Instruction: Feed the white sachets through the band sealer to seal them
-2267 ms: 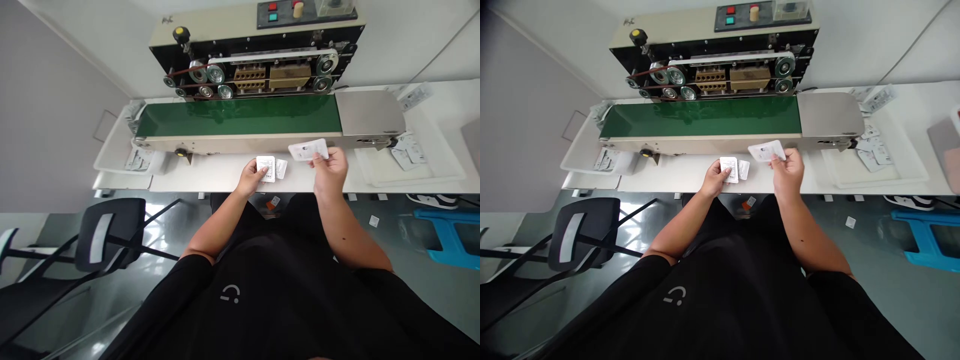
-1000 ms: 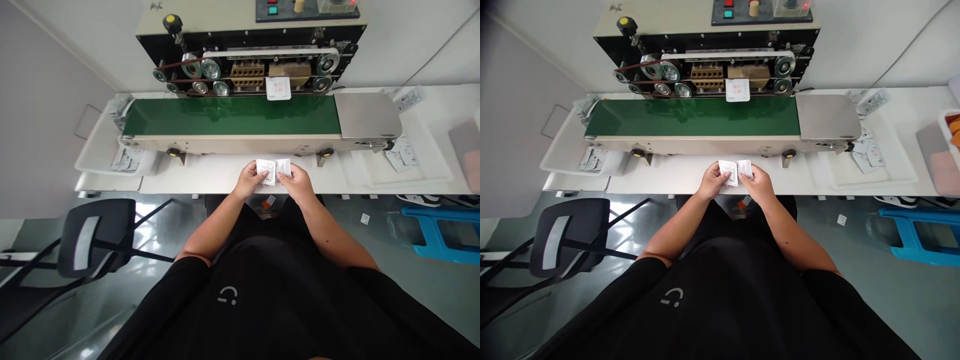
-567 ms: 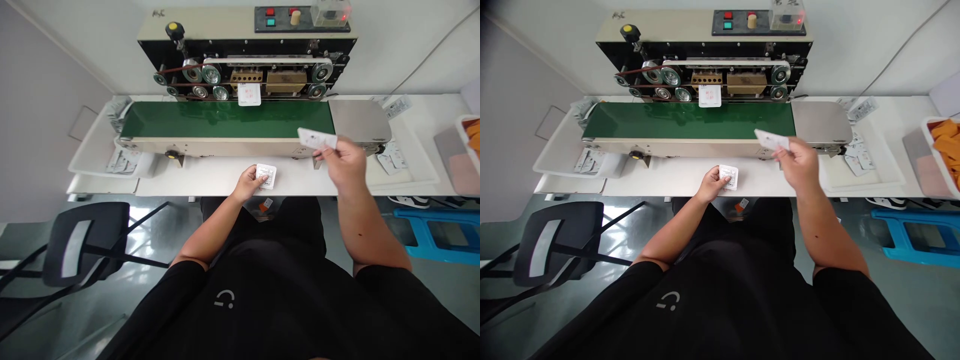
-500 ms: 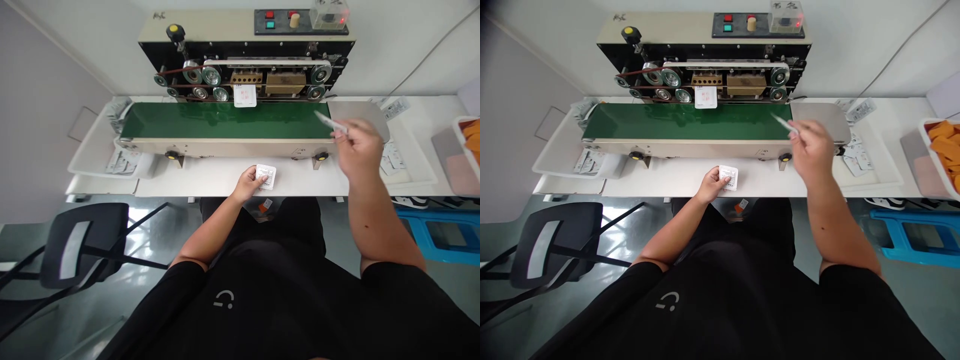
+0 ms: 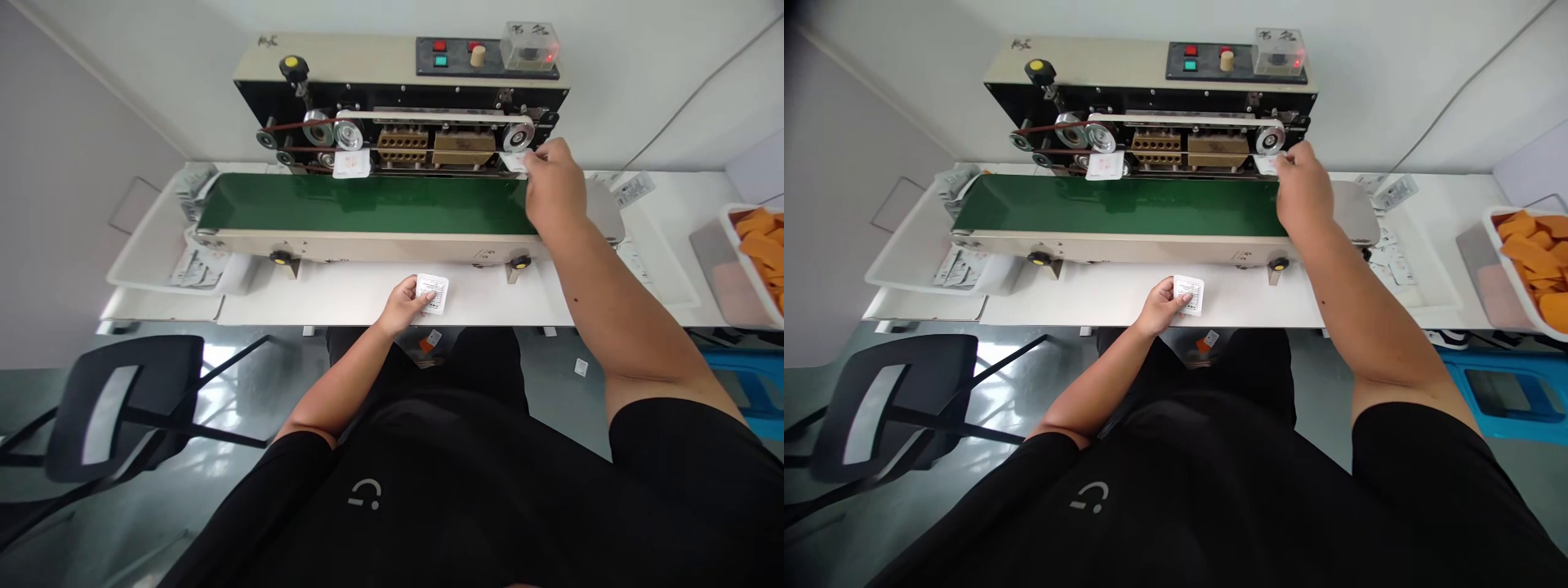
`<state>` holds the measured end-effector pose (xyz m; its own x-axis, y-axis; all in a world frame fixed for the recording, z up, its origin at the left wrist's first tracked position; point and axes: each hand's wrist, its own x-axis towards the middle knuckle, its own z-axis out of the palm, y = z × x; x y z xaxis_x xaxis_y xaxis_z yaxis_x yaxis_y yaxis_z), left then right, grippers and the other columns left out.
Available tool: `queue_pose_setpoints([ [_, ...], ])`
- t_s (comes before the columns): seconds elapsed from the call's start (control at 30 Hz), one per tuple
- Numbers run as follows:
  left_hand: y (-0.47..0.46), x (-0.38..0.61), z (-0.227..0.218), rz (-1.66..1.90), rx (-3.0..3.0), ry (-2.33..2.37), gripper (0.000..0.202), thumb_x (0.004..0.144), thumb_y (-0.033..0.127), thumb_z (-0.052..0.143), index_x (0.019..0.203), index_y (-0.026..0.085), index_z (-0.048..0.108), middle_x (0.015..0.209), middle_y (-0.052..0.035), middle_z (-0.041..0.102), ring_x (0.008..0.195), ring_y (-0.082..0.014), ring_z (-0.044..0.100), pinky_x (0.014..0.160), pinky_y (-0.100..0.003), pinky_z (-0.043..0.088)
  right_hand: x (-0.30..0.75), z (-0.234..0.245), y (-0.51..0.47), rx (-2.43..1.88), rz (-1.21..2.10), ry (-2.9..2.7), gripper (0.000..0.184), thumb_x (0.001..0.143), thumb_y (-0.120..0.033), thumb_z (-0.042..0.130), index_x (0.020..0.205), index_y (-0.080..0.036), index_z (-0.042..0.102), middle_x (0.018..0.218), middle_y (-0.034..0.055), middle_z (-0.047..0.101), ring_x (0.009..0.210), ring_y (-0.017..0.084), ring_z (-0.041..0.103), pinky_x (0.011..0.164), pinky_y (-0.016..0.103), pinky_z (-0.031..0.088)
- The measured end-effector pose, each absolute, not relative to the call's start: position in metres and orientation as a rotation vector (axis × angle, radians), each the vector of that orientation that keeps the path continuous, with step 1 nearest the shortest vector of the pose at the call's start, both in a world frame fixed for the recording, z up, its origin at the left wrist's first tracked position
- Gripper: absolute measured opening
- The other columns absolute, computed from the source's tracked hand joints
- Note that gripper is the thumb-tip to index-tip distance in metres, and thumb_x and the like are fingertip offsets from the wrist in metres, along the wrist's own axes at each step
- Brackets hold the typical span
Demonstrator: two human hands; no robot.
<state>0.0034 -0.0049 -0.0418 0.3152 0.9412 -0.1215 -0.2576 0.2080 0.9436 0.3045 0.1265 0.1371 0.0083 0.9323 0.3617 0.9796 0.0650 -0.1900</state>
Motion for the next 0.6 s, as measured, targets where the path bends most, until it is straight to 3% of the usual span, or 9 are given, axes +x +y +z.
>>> queue_pose_setpoints([
  [0.13, -0.005, 0.003, -0.042, 1.005, 1.012, 0.863, 0.059, 0.076, 0.056, 0.094, 0.111, 0.017, 0.068, 0.095, -0.0058, 0.079, 0.072, -0.0158, 0.073, 0.05, -0.021, 0.051, 0.275, 0.138, 0.133, -1.813, -0.015, -1.98, 0.025, 0.116, -0.031, 0.055, 0.131, -0.013, 0.062, 0.138, 0.0104, 0.061, 0.116, 0.013, 0.057, 0.111, 0.027, 0.044],
  [0.3, -0.007, 0.005, -0.04, 1.056, 0.999, 0.841, 0.059, 0.078, 0.056, 0.093, 0.115, 0.017, 0.068, 0.1, -0.0068, 0.079, 0.079, -0.0173, 0.075, 0.057, -0.023, 0.057, 0.249, 0.128, 0.08, -1.63, -0.03, -1.941, 0.032, 0.108, -0.034, 0.065, 0.138, -0.021, 0.065, 0.136, 0.0135, 0.061, 0.135, 0.027, 0.056, 0.112, 0.04, 0.051],
  [0.43, -0.007, 0.007, -0.038, 1.08, 0.972, 0.816, 0.062, 0.078, 0.056, 0.093, 0.12, 0.018, 0.069, 0.106, -0.0078, 0.079, 0.085, -0.0189, 0.075, 0.065, -0.027, 0.061, 0.226, 0.091, 0.017, -1.377, 0.167, -2.0, 0.031, 0.103, -0.031, 0.063, 0.132, -0.028, 0.072, 0.13, 0.0097, 0.068, 0.123, 0.027, 0.067, 0.107, 0.045, 0.058],
  [0.6, -0.006, 0.008, -0.037, 1.083, 1.07, 0.813, 0.054, 0.077, 0.054, 0.095, 0.109, 0.017, 0.072, 0.098, -0.0054, 0.076, 0.081, -0.0161, 0.07, 0.069, -0.027, 0.057, 0.2, 0.044, -0.024, -1.389, 0.31, -2.041, 0.03, 0.099, -0.039, 0.066, 0.128, -0.039, 0.075, 0.124, 0.0004, 0.075, 0.117, 0.029, 0.07, 0.104, 0.048, 0.061],
])
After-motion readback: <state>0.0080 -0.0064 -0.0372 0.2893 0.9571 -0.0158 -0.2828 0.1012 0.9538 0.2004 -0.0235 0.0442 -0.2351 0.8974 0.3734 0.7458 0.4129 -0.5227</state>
